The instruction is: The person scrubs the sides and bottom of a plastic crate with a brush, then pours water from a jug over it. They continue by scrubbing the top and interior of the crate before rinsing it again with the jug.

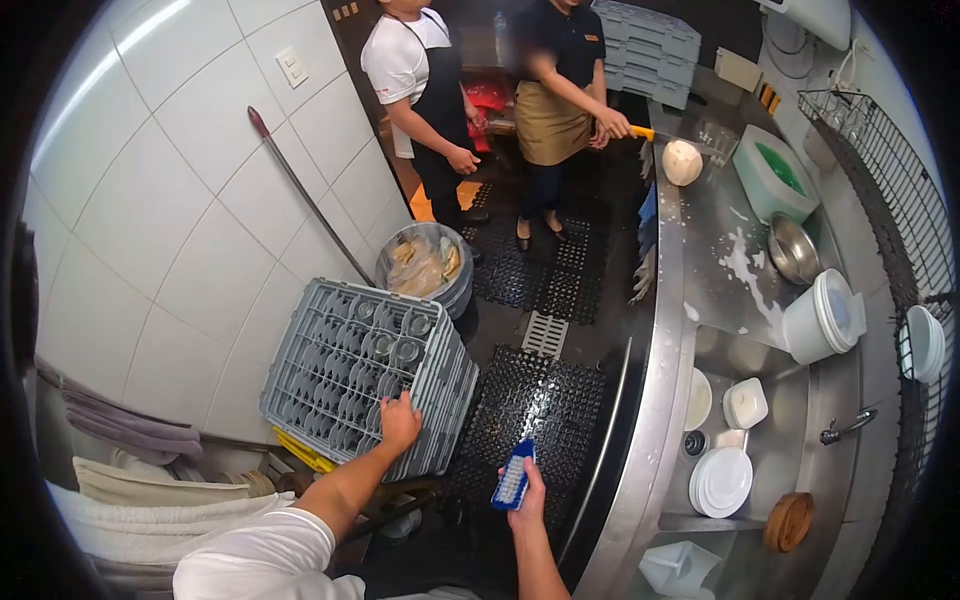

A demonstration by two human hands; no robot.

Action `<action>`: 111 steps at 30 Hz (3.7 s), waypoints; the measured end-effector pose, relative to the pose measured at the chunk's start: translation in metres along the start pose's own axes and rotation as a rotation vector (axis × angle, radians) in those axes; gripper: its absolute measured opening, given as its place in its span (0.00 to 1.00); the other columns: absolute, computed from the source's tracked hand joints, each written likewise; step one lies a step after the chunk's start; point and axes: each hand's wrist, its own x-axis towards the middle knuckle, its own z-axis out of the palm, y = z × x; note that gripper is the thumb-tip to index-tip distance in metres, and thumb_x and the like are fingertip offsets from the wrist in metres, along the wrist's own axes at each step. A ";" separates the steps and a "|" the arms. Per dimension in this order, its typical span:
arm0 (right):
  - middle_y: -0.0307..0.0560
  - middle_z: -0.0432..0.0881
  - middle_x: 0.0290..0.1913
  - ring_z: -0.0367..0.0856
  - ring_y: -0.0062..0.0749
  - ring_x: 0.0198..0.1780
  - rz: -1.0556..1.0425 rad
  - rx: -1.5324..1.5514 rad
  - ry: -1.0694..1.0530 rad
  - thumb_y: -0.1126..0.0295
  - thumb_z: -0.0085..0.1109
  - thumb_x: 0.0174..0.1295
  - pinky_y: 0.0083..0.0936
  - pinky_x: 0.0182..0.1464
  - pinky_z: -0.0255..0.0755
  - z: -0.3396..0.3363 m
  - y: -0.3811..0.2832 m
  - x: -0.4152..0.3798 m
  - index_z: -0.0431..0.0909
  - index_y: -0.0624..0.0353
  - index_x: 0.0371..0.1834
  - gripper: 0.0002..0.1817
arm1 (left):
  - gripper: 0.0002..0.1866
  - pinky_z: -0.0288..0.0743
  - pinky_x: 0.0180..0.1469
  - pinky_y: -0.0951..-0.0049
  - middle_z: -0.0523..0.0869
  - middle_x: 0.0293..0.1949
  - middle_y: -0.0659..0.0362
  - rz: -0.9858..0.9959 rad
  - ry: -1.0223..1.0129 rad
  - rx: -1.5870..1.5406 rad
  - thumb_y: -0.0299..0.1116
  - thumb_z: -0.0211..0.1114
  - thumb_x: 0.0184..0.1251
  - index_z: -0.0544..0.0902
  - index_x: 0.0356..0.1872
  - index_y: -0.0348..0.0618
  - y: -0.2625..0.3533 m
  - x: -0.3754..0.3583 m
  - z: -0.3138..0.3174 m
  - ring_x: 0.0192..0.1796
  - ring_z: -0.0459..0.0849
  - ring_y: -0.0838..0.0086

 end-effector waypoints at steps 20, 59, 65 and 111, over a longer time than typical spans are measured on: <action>0.49 0.85 0.38 0.87 0.38 0.37 0.065 0.014 -0.131 0.43 0.48 0.74 0.37 0.37 0.84 0.011 0.061 0.016 0.78 0.56 0.51 0.25 | 0.16 0.67 0.63 0.51 0.86 0.30 0.48 0.049 0.040 -0.009 0.33 0.70 0.59 0.74 0.42 0.38 -0.004 -0.002 0.003 0.40 0.85 0.53; 0.59 0.83 0.58 0.81 0.59 0.59 0.156 -0.879 0.290 0.50 0.67 0.63 0.45 0.59 0.73 -0.117 0.337 0.313 0.70 0.48 0.71 0.34 | 0.42 0.58 0.75 0.59 0.66 0.73 0.39 0.237 -0.057 0.086 0.26 0.75 0.60 0.61 0.73 0.28 0.008 0.108 0.032 0.75 0.65 0.47; 0.64 0.82 0.57 0.81 0.63 0.57 0.304 -0.837 0.477 0.45 0.60 0.66 0.50 0.57 0.73 -0.153 0.436 0.375 0.70 0.52 0.69 0.33 | 0.40 0.65 0.71 0.67 0.72 0.68 0.47 -0.110 -0.036 -0.087 0.22 0.72 0.65 0.61 0.76 0.30 -0.007 0.088 0.031 0.66 0.74 0.66; 0.62 0.87 0.47 0.85 0.63 0.49 -0.214 -1.072 0.024 0.49 0.63 0.64 0.52 0.50 0.77 -0.006 0.226 0.653 0.71 0.46 0.67 0.30 | 0.47 0.62 0.72 0.62 0.71 0.68 0.44 -0.042 -0.172 0.252 0.19 0.73 0.61 0.54 0.77 0.30 -0.021 0.066 0.006 0.66 0.73 0.62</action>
